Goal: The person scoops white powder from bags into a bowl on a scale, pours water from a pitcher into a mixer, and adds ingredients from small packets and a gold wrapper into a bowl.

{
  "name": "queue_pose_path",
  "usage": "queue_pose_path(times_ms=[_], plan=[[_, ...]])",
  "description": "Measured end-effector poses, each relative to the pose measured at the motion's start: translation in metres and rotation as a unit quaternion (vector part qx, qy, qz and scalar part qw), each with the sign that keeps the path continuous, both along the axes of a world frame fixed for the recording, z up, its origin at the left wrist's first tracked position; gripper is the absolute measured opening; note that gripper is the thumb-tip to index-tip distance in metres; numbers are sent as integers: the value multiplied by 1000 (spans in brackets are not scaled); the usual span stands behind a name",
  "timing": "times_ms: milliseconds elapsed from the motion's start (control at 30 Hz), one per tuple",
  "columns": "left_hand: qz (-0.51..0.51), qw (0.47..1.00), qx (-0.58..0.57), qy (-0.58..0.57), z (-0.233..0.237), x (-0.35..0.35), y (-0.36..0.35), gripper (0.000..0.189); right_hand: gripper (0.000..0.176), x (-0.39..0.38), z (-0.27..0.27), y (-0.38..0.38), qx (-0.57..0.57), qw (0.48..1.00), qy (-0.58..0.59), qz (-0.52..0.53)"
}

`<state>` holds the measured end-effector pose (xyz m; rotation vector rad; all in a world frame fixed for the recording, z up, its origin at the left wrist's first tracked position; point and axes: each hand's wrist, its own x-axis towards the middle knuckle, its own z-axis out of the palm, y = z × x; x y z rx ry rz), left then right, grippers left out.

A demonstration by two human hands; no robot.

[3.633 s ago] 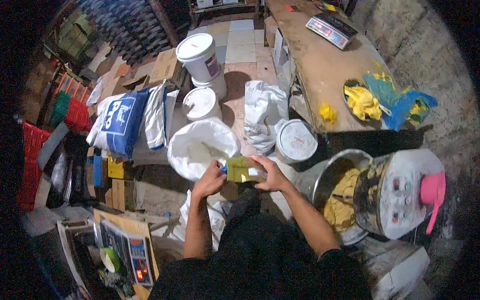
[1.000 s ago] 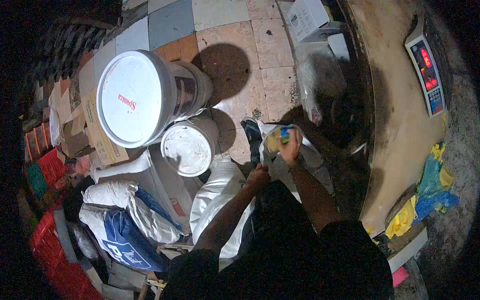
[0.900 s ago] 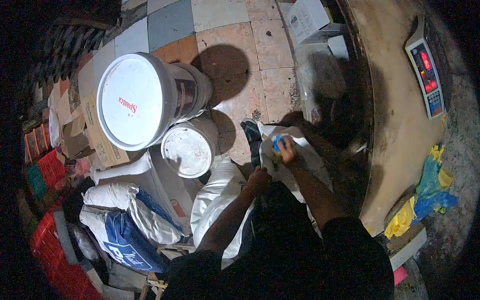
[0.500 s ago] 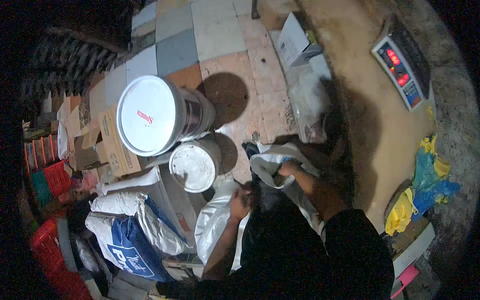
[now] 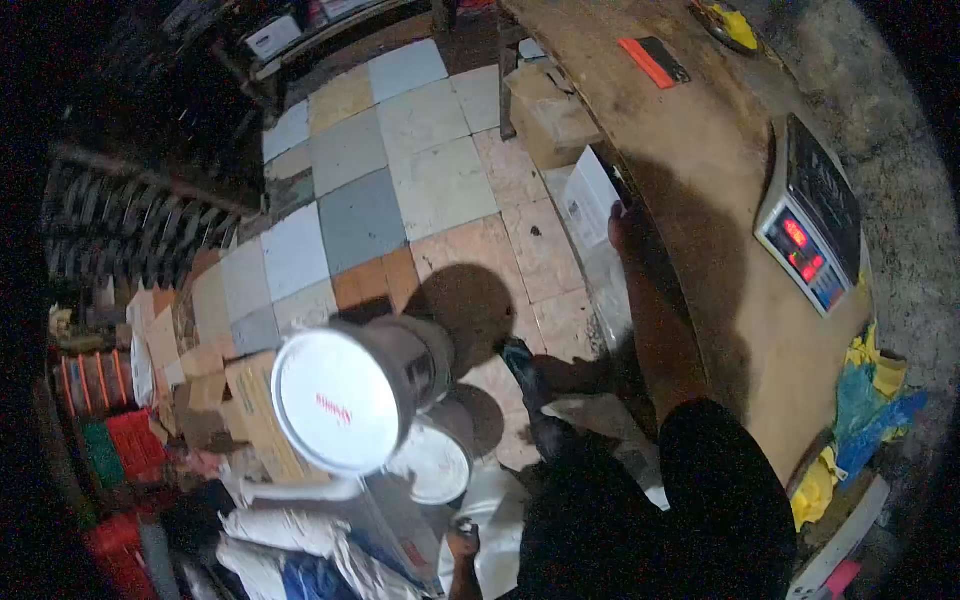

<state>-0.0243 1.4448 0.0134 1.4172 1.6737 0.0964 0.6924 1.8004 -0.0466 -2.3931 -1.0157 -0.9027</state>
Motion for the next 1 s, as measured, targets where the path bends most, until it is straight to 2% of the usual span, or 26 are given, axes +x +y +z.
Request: queue_pose_path(times_ms=[33,100,133,167,267,333,400,500,533,733,1000], plan=[[-9,999,-37,29,-12,-1,0,27,45,9,14,3,-89,988,-129,6],[-38,990,-102,89,-17,8,16,29,46,11,14,4,-265,959,-97,8],[-54,984,-123,117,-15,18,28,31,46,9,11,13,-333,941,59,-1],[-73,986,-103,105,-28,13,28,32,46,8,7,25,-387,897,213,-9],[-34,985,-149,86,-11,37,69,26,43,32,-80,26,-117,942,312,39],[-94,992,-68,57,-8,41,90,22,43,38,-100,31,-21,944,327,45],[-290,955,53,20,-11,31,113,20,42,47,-104,35,-9,939,343,-3],[-55,989,-112,77,-11,36,128,18,41,62,-115,42,-14,934,351,-68],[-24,986,-132,95,-14,39,133,18,41,68,-121,47,-12,933,350,-83],[-29,975,-163,147,-26,60,170,19,39,107,-165,70,3,930,332,-159],[-27,968,-176,177,-35,67,184,19,36,129,-196,85,30,928,321,-188]])
